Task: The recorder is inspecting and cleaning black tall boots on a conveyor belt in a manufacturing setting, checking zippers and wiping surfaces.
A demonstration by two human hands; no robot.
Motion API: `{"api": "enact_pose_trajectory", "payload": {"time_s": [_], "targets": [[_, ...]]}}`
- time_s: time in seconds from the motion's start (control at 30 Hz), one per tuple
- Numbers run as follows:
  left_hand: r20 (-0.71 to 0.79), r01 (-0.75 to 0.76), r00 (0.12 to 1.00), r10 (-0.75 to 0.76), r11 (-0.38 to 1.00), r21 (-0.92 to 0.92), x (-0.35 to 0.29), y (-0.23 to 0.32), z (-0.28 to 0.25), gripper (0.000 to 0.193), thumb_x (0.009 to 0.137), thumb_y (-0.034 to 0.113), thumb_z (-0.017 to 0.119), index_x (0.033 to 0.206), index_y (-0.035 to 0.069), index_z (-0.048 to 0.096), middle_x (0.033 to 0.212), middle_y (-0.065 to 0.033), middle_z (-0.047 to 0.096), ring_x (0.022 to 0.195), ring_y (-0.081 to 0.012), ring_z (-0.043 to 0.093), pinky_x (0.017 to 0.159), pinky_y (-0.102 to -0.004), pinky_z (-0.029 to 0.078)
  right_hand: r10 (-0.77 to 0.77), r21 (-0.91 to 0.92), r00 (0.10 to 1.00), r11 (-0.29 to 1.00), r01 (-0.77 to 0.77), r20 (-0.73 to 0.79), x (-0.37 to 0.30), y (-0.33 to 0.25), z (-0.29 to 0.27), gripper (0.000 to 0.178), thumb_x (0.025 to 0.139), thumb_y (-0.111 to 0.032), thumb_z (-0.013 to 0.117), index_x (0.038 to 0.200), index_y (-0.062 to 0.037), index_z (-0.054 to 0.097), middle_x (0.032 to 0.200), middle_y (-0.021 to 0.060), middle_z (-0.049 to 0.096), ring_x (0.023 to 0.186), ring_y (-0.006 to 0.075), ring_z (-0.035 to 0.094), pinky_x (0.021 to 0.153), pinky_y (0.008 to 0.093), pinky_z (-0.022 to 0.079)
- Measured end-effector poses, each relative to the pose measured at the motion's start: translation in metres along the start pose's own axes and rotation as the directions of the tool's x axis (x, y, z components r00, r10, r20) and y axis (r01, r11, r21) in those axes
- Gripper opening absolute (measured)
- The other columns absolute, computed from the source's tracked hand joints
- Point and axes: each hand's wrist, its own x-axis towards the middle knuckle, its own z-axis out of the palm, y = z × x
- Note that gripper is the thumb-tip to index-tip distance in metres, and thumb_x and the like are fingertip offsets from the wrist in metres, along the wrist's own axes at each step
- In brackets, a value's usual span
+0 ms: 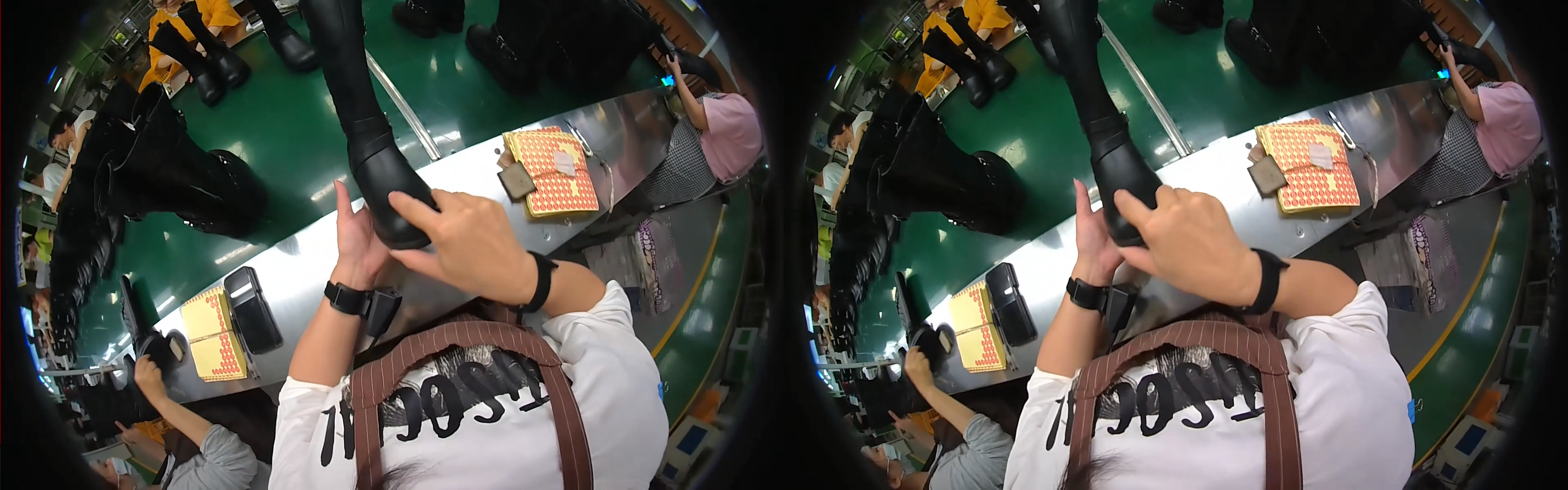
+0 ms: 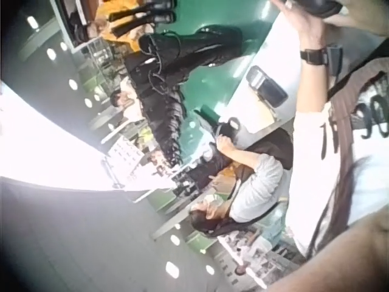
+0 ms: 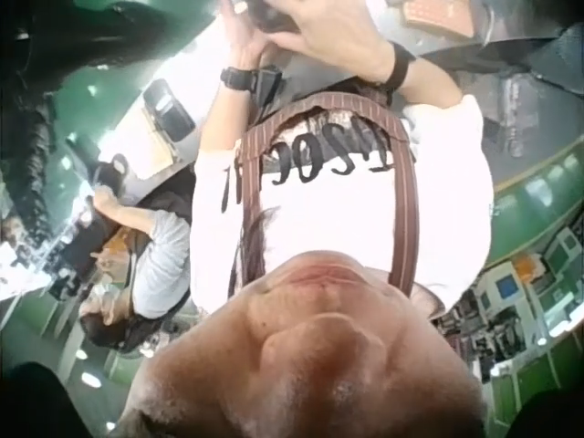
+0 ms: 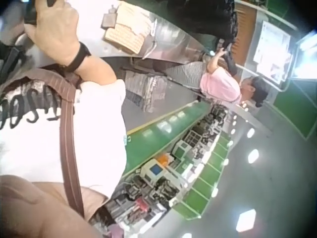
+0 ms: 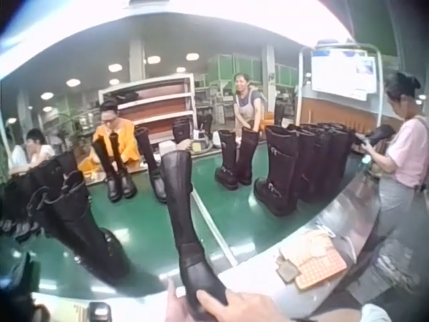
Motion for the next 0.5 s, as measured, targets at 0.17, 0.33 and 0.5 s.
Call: {"api": "enact_pose_trajectory", "payload": {"time_s": [0.17,0.33,0.5], "targets": [[0.052,-0.028,0.998,0.034,0.994,-0.109,-0.008,-0.027,0.017,0.077,0.092,0.062,0.046,0.138,0.0,0.04,0.128,-0.0261,0.052,0.117,-0.0388,0.052,0.104,-0.0494,0.042,-0.174,0.047,0.964,0.981,0.187,-0.202,-0.043,0.009,0.006,0.055,0.072,-0.032,0.077,0.122,-0.0141,0.061,0.098,0.0141,0.064,0.076,0.0257,0.064,0.065,0.0351,0.05],[-0.052,-0.065,0.997,0.062,0.995,-0.07,-0.034,-0.025,0.036,0.078,0.095,0.06,0.041,0.141,-0.002,0.036,0.133,-0.0295,0.047,0.122,-0.0423,0.049,0.107,-0.0553,0.036,0.374,0.111,0.887,0.927,-0.358,-0.27,-0.055,0.111,-0.028,0.03,0.079,-0.032,0.074,0.097,-0.0083,0.072,0.079,0.0106,0.07,0.074,0.0254,0.066,0.069,0.0343,0.051],[0.004,-0.004,1.0,0.005,0.991,-0.133,-0.044,-0.035,0.05,0.072,0.093,0.061,0.044,0.135,0.002,0.045,0.126,-0.0291,0.053,0.118,-0.0417,0.053,0.104,-0.0587,0.039,0.462,-0.269,0.856,0.815,-0.512,-0.232,-0.061,0.178,-0.028,0.04,0.072,-0.035,0.079,0.092,-0.0033,0.066,0.078,0.0142,0.068,0.072,0.0317,0.066,0.064,0.0393,0.05]]}}
